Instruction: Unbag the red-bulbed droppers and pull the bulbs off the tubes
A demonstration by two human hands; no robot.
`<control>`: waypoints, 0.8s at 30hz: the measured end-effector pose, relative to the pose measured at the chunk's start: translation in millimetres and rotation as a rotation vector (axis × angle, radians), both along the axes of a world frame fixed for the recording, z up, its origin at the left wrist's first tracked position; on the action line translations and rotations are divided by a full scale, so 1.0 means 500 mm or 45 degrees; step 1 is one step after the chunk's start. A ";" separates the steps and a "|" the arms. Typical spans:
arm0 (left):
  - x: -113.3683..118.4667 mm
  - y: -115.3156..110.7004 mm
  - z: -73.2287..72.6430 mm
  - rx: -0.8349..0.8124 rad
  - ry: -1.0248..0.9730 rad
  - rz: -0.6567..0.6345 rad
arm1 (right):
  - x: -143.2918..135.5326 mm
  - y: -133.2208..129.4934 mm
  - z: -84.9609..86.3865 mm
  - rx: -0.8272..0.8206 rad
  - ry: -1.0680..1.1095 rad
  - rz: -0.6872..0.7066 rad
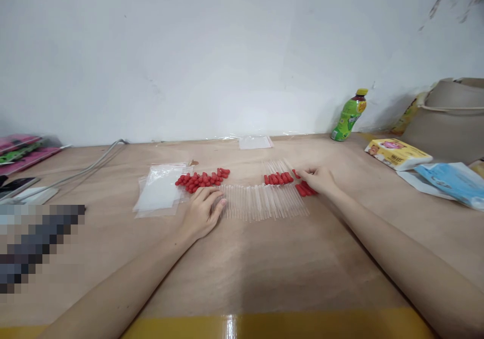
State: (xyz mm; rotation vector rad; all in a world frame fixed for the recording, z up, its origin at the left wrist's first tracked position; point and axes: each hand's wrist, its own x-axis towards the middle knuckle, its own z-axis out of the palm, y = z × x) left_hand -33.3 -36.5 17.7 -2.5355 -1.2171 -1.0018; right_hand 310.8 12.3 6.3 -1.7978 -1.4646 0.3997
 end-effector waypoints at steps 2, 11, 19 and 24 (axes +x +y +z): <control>0.000 0.001 0.000 0.019 0.003 -0.009 | -0.005 -0.004 0.007 0.025 0.025 -0.016; 0.014 0.007 0.002 0.284 0.098 -0.093 | -0.119 -0.092 0.021 0.817 -0.443 0.368; 0.047 -0.002 0.003 0.373 0.262 -0.239 | -0.174 -0.146 0.003 1.133 -0.726 0.656; 0.060 0.002 -0.007 0.399 0.195 -0.359 | -0.183 -0.153 0.009 1.091 -0.754 0.703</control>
